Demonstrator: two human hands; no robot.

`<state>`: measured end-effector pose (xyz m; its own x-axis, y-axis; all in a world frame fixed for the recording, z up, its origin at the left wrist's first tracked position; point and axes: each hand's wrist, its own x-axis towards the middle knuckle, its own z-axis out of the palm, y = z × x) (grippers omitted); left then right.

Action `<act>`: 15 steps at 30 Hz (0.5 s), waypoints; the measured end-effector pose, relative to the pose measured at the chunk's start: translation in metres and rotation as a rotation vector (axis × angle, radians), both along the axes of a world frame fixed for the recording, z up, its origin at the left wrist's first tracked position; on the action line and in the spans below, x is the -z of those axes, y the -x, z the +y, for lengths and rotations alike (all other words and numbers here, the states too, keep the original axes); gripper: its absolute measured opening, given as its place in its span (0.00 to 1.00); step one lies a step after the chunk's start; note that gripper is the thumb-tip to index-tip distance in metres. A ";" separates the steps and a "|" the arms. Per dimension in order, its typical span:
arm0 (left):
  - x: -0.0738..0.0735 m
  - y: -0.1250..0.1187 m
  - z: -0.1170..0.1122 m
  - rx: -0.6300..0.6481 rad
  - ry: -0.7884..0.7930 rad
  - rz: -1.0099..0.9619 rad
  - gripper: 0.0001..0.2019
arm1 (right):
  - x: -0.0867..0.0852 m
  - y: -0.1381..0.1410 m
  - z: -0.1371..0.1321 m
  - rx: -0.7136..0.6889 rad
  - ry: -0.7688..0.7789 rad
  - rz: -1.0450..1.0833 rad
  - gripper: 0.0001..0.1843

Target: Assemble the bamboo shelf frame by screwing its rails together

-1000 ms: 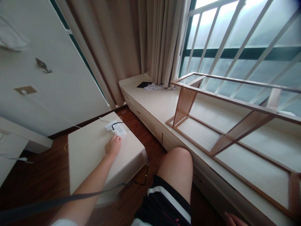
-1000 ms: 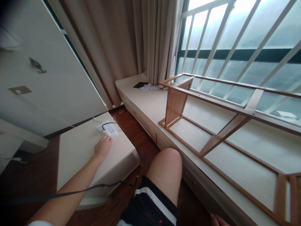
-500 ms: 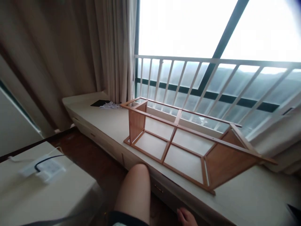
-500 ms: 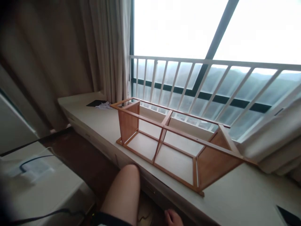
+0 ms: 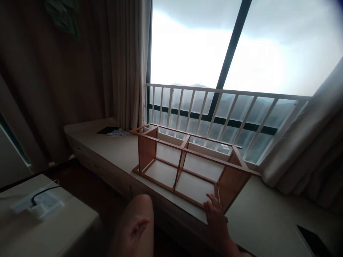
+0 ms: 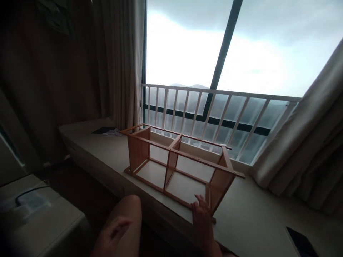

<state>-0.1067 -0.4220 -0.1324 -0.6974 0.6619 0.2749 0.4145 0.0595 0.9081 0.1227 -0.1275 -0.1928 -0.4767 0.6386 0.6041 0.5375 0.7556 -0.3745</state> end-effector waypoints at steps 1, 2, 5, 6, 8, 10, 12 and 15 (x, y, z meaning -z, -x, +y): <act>-0.003 0.010 0.022 0.021 -0.008 -0.056 0.17 | -0.002 0.000 0.010 0.059 -0.011 -0.032 0.20; -0.006 0.019 0.045 -0.019 -0.037 -0.107 0.18 | -0.003 -0.001 0.019 0.102 -0.010 -0.062 0.21; -0.012 0.036 0.112 0.033 -0.137 -0.208 0.19 | 0.000 -0.002 0.035 0.199 0.004 -0.125 0.21; -0.012 0.037 0.132 0.063 -0.175 -0.248 0.20 | 0.002 -0.002 0.036 0.231 0.004 -0.145 0.20; -0.011 0.033 0.167 0.150 -0.217 -0.325 0.20 | 0.006 -0.003 0.036 0.295 -0.005 -0.185 0.20; -0.010 0.024 0.194 0.253 -0.241 -0.387 0.20 | 0.009 -0.008 0.035 0.349 -0.017 -0.222 0.20; -0.009 0.013 0.213 0.373 -0.227 -0.430 0.19 | 0.013 -0.016 0.035 0.389 -0.026 -0.248 0.20; -0.008 -0.003 0.226 0.519 -0.174 -0.441 0.16 | 0.016 -0.036 0.038 0.415 -0.038 -0.268 0.18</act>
<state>-0.1034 -0.1962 -0.1240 -0.3743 0.9114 0.1712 -0.0596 -0.2079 0.9763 0.1591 -0.0896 -0.2090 -0.3282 0.7873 0.5219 0.8696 0.4676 -0.1586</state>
